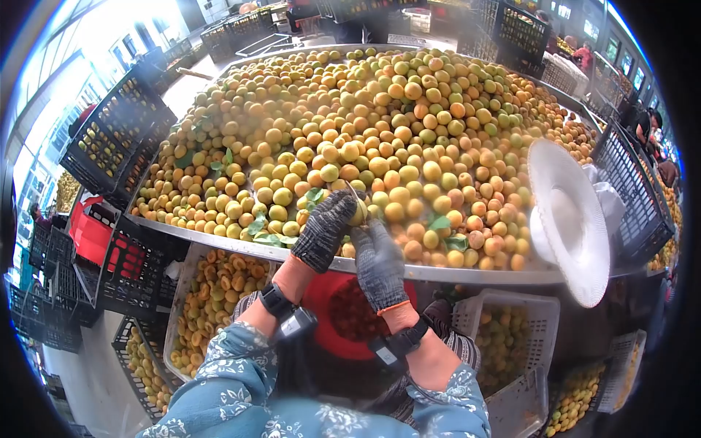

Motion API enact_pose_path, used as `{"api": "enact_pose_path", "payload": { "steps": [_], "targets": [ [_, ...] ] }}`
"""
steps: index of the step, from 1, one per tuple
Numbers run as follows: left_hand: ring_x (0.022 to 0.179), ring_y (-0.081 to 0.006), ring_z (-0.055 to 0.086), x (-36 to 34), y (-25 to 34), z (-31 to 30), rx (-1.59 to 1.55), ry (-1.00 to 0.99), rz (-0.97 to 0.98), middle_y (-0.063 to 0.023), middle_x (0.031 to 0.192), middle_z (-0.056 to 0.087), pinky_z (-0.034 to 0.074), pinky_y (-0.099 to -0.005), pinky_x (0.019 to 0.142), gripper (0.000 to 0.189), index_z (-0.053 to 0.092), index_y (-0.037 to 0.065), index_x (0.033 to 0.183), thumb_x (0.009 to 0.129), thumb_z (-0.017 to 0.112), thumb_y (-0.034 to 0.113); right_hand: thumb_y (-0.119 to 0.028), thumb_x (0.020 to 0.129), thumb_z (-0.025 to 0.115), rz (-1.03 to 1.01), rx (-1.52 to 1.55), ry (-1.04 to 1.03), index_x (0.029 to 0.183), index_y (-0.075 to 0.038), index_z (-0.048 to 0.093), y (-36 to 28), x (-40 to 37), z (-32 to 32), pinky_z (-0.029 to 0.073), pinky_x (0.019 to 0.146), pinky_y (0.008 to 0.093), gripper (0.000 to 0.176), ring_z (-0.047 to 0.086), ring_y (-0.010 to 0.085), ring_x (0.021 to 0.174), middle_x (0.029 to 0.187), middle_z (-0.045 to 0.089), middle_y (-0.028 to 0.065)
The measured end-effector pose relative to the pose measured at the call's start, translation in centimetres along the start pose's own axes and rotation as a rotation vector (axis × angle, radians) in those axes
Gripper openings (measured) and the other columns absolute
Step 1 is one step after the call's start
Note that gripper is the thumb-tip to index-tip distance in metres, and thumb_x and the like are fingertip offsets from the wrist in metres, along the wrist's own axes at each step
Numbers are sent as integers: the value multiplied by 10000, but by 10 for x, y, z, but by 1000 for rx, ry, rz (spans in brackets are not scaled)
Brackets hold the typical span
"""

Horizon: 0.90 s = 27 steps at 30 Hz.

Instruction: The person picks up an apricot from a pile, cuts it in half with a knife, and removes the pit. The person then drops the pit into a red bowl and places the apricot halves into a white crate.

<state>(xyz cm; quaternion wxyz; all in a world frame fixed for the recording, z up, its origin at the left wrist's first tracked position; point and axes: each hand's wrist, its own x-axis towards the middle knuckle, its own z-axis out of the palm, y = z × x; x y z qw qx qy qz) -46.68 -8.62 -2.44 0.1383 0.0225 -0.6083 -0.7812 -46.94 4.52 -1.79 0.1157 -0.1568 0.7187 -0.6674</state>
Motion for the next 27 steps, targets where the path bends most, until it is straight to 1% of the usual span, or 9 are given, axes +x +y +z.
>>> {"api": "enact_pose_path", "payload": {
  "steps": [6,9,11,13,16,18,21,22,27],
  "targets": [
    [828,-110,551,3,-9,3,277,158,179,-40,924,597,464,-257,745,244,595,34,1029,907,574,245,-16,853,508,45,-9,-100,1078,30,578,11,2,3,476,747,294,240,580,197,871,958,615,121],
    [784,-129,544,10,-11,9,-110,329,88,-67,881,591,459,-268,739,213,592,17,946,910,563,225,28,794,517,53,32,-49,1070,18,587,18,-1,8,469,849,346,285,576,289,970,1016,602,175],
    [810,-160,553,9,-8,1,208,258,253,-90,888,580,457,-271,756,178,592,14,970,910,545,174,43,755,532,18,82,-83,1065,14,594,7,-7,8,445,914,380,317,546,349,1036,1045,588,210],
    [835,-188,558,21,-49,-23,168,252,287,-113,908,575,456,-281,779,165,593,12,991,907,527,138,45,780,514,-44,140,-86,1076,15,597,8,-5,6,449,903,372,309,557,321,1020,1046,593,202],
    [840,-175,574,12,-35,-10,712,224,523,-101,915,581,475,-285,751,209,591,17,1016,917,535,193,38,806,499,-97,-44,-69,1096,17,592,11,1,4,461,879,367,305,572,286,992,1032,603,187],
    [829,-149,577,1,-13,21,-107,307,-123,-68,928,586,489,-276,698,279,577,25,1049,919,550,270,24,832,485,91,166,-28,1112,14,591,19,9,4,473,848,334,300,581,240,966,1030,608,164],
    [902,-95,531,2,-6,8,-42,69,-223,-26,978,575,434,-263,825,263,571,52,1061,947,496,277,1,855,481,-82,-138,-51,1120,13,588,14,9,-6,486,773,271,285,597,179,881,989,619,121],
    [906,-100,534,-1,1,7,-81,29,-209,-30,988,575,440,-261,815,281,567,38,1084,939,507,271,3,865,468,97,189,-37,1098,14,593,20,11,-3,480,665,222,265,581,118,761,933,617,74],
    [883,-101,545,2,1,3,-99,10,-57,-27,967,582,455,-255,791,284,567,29,1092,917,544,252,-2,870,466,-9,89,-59,1066,1,598,10,5,-1,419,512,187,236,507,57,601,848,596,29]
  ]
}}
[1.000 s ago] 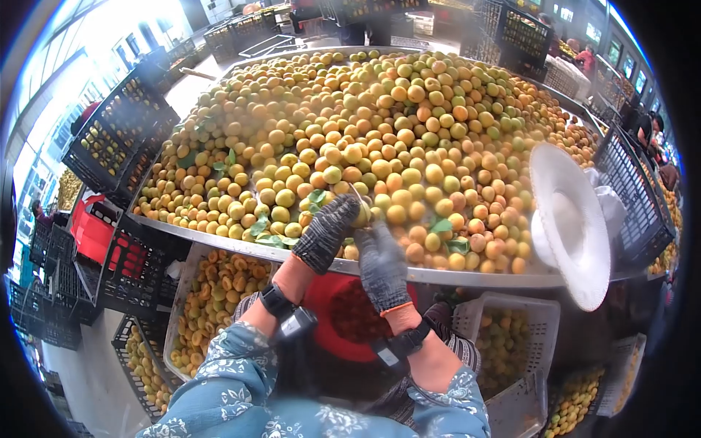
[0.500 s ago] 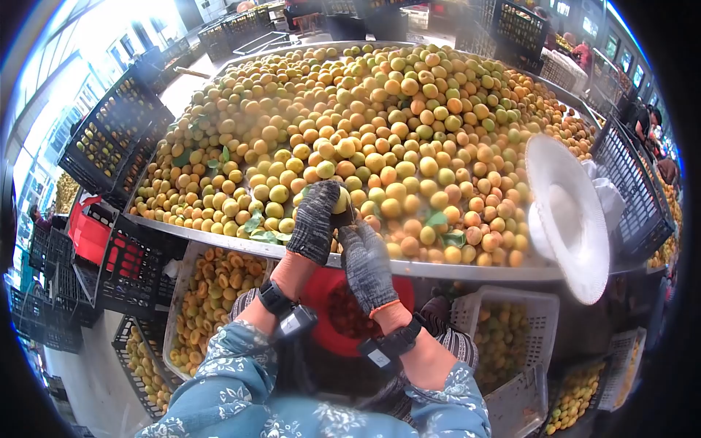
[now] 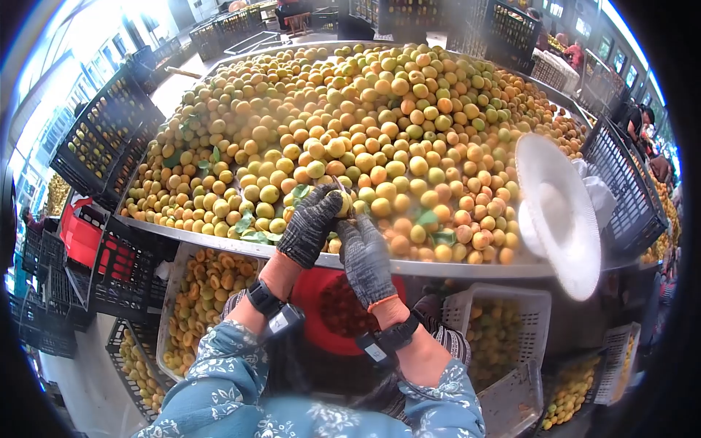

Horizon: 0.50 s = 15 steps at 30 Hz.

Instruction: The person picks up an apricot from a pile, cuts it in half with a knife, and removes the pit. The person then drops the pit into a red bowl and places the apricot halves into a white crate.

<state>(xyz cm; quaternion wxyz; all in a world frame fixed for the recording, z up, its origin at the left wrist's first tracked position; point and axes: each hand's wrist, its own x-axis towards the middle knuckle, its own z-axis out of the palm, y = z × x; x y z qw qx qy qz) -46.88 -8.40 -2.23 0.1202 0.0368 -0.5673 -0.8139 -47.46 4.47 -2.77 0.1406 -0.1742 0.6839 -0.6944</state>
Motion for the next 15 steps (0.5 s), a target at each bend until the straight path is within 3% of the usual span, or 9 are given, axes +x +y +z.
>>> {"api": "enact_pose_path", "payload": {
  "steps": [4,8,10,11,12,13,15],
  "targets": [
    [823,-96,559,3,-9,-4,112,123,83,-20,917,594,472,-246,754,263,592,33,1053,883,605,233,4,873,465,126,176,-115,1061,0,598,-1,-1,0,417,506,188,230,503,54,602,816,582,23],
    [823,-96,558,5,-12,1,134,193,125,-23,905,596,472,-239,746,239,608,28,1016,868,626,215,2,875,471,55,149,-97,1061,17,591,14,3,-3,455,576,223,222,534,102,649,811,583,39],
    [822,-97,558,5,-14,2,76,181,144,-25,910,596,472,-239,745,238,605,29,1017,868,626,214,-41,896,486,-676,-747,-24,1066,21,584,-3,0,-5,470,635,267,206,562,148,692,819,607,70],
    [822,-97,559,5,-14,3,18,169,165,-26,914,596,473,-239,745,238,601,29,1018,869,625,213,-41,896,486,-676,-749,-21,1066,21,584,2,-1,-2,470,635,267,206,562,148,692,819,607,70],
    [822,-101,563,3,-10,5,-180,165,107,-31,926,596,475,-241,751,239,592,31,1025,869,623,211,-49,897,488,-398,-439,16,1065,22,584,8,-1,4,472,673,293,206,574,178,729,844,617,95],
    [821,-104,565,3,-10,5,-111,182,122,-33,928,596,479,-242,751,241,589,33,1028,869,622,212,-57,899,491,-120,-130,56,1065,24,584,10,-1,7,474,711,319,206,586,207,767,868,627,121],
    [858,-117,556,1,-9,5,-59,172,111,-28,938,559,485,-273,763,209,560,47,1030,898,567,209,-58,903,489,-92,-242,57,1068,20,584,11,1,4,470,751,322,206,591,237,812,923,625,158]
  ]
}}
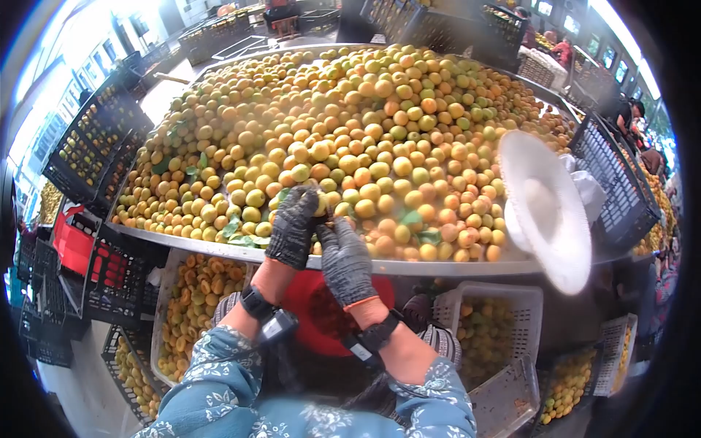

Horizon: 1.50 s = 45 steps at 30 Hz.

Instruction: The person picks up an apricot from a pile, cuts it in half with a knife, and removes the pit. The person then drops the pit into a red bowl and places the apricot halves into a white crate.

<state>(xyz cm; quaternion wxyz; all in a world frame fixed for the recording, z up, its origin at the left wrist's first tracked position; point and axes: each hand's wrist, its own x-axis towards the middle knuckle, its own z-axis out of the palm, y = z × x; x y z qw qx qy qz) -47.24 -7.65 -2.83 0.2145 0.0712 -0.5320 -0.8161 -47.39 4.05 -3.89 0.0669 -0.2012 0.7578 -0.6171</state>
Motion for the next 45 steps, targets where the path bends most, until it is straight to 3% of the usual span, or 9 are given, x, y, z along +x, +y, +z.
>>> {"api": "enact_pose_path", "payload": {
  "steps": [10,21,23,25,28,33,35,37,45],
  "targets": [
    [867,-163,585,7,-13,-1,-419,112,-153,-62,934,584,505,-318,783,210,573,50,1022,900,585,220,-31,812,525,127,133,-98,1024,-22,609,-15,-4,-6,476,795,368,227,577,288,889,946,608,146],
    [917,-152,588,14,-7,-32,328,-220,-51,-64,999,600,496,-299,789,276,582,2,1046,939,517,249,14,754,516,80,183,-116,1046,-21,603,-2,-7,0,447,894,395,307,552,352,994,1022,601,185],
    [899,-173,593,27,-29,-50,1116,-340,833,-72,993,598,498,-308,779,240,580,8,1005,925,542,231,18,753,517,-325,-276,-68,1023,-20,605,6,-6,1,451,877,403,287,555,360,965,1004,602,182],
    [875,-190,595,19,-30,-36,1048,-322,731,-78,975,595,499,-316,770,237,562,21,1014,912,563,235,23,750,520,237,232,-99,1016,-16,604,-14,-8,3,456,865,405,281,554,364,961,1017,597,186],
    [855,-136,554,0,-19,3,-383,7,-312,-54,943,578,461,-272,775,222,555,53,1033,900,576,228,12,745,545,135,282,-19,1019,-15,605,-12,-5,3,449,905,395,282,545,365,1028,1062,590,201],
    [863,-150,566,9,-26,-23,-16,-118,-130,-58,932,576,467,-281,781,228,553,48,1054,902,572,216,-40,802,557,-3,126,-84,1022,-3,601,3,-3,-1,460,886,388,227,562,355,1033,1064,606,196],
    [913,-147,573,21,-52,-48,899,-148,562,-48,972,575,470,-284,814,296,550,48,1033,915,551,319,-76,835,551,63,124,-82,1042,-2,594,0,-2,0,466,851,382,224,580,347,994,1021,622,186],
    [754,-216,624,12,-10,-15,-237,93,-193,-88,846,601,528,-343,687,307,547,62,954,904,556,365,-112,868,545,125,117,-84,1062,-1,588,-7,-4,1,472,816,375,228,598,339,955,978,638,176],
    [832,-209,609,28,-50,-28,-133,-101,-115,-85,922,601,517,-333,765,333,544,41,1002,906,548,360,-76,812,553,-15,121,-66,1080,-15,592,1,-1,-4,462,862,358,278,565,314,1022,1064,597,182]
  ]
}}
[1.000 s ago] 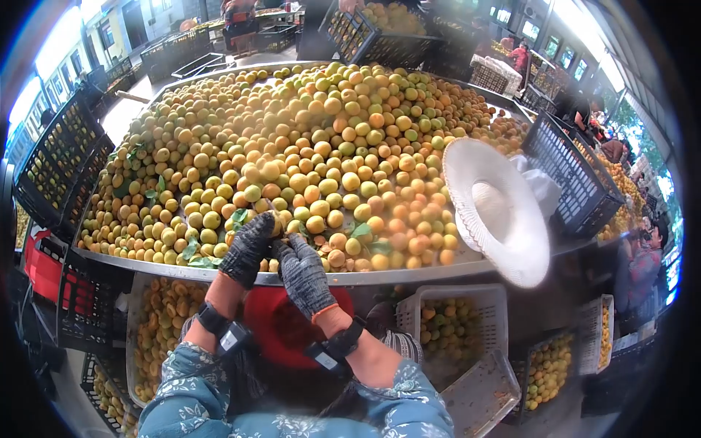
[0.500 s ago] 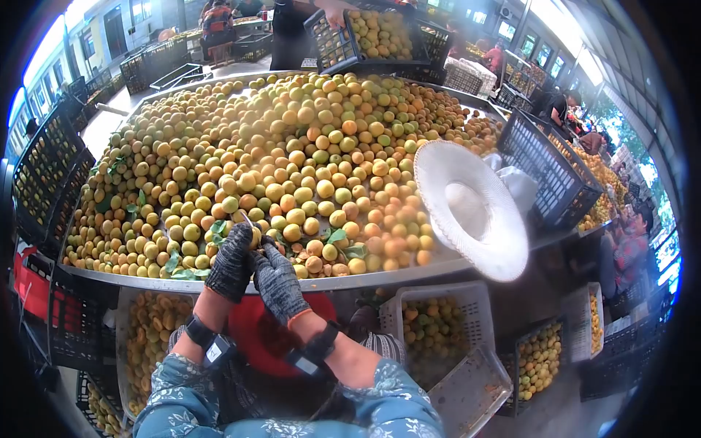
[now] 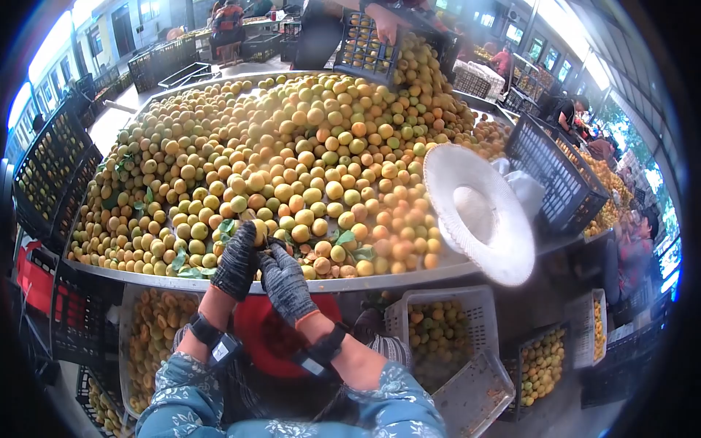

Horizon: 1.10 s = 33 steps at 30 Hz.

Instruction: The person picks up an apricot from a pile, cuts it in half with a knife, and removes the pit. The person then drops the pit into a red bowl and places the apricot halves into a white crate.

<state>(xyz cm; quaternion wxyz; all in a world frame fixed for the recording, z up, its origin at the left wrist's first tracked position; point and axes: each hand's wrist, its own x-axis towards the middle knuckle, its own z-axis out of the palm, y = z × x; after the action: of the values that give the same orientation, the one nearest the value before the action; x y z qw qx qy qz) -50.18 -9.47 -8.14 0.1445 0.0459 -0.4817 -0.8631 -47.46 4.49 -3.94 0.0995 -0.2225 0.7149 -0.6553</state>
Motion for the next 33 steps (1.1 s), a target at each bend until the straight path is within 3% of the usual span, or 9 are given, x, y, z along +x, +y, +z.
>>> {"api": "enact_pose_path", "payload": {
  "steps": [1,3,6,13,18,25,27,31,33],
  "targets": [
    [904,-190,593,0,3,3,300,7,44,-77,984,597,494,-314,834,361,543,25,1076,911,538,346,-43,780,540,-51,-61,-23,1066,-21,595,4,4,-3,453,880,370,292,556,320,1028,1064,593,185],
    [937,-188,595,-10,8,4,126,-26,-109,-75,1028,595,490,-312,857,389,531,25,1151,915,531,335,23,744,489,-381,-545,-68,1031,-28,595,13,8,-10,428,914,397,310,535,349,1025,1048,592,186],
    [960,-176,584,-23,39,10,-5,-199,-161,-74,1057,590,480,-305,869,382,538,25,1151,910,534,320,6,796,463,-344,-494,-56,1102,12,573,21,1,-7,424,923,394,325,539,329,1026,1069,588,188],
    [934,-150,554,-30,34,24,38,-72,-117,-61,1041,580,455,-304,860,367,550,18,1125,932,507,326,-23,886,494,140,249,-23,1204,45,513,-11,0,1,489,785,284,326,605,179,874,999,621,147],
    [975,-202,567,-25,24,24,-277,17,-259,-97,1070,586,470,-328,886,395,515,1,1164,937,514,324,-149,883,542,-96,-512,112,1125,-3,534,-5,1,-2,486,713,375,283,633,313,825,887,644,190],
    [819,-225,620,-28,41,26,-287,121,-278,-96,924,610,538,-373,733,347,529,46,1053,897,575,353,-183,873,556,-81,-723,43,1088,-19,549,-20,0,10,485,706,416,270,622,365,850,892,640,201],
    [774,-205,619,-15,8,5,-22,144,-65,-76,877,609,534,-347,691,275,553,61,1014,893,579,307,-147,867,555,14,-584,55,1079,-3,541,-21,-1,13,493,706,404,256,614,371,849,926,634,196],
    [861,-148,582,-19,14,11,-92,124,-135,-57,933,620,468,-271,766,228,635,33,994,901,554,224,-112,882,535,7,-147,137,1053,19,543,8,-1,25,493,725,373,215,615,315,835,972,623,167],
    [825,-157,588,-25,20,16,-196,90,-214,-54,903,616,476,-281,752,216,629,51,966,890,566,243,-83,899,517,205,590,63,1017,28,559,19,1,30,481,754,314,167,592,213,823,980,603,105]
  ]
}}
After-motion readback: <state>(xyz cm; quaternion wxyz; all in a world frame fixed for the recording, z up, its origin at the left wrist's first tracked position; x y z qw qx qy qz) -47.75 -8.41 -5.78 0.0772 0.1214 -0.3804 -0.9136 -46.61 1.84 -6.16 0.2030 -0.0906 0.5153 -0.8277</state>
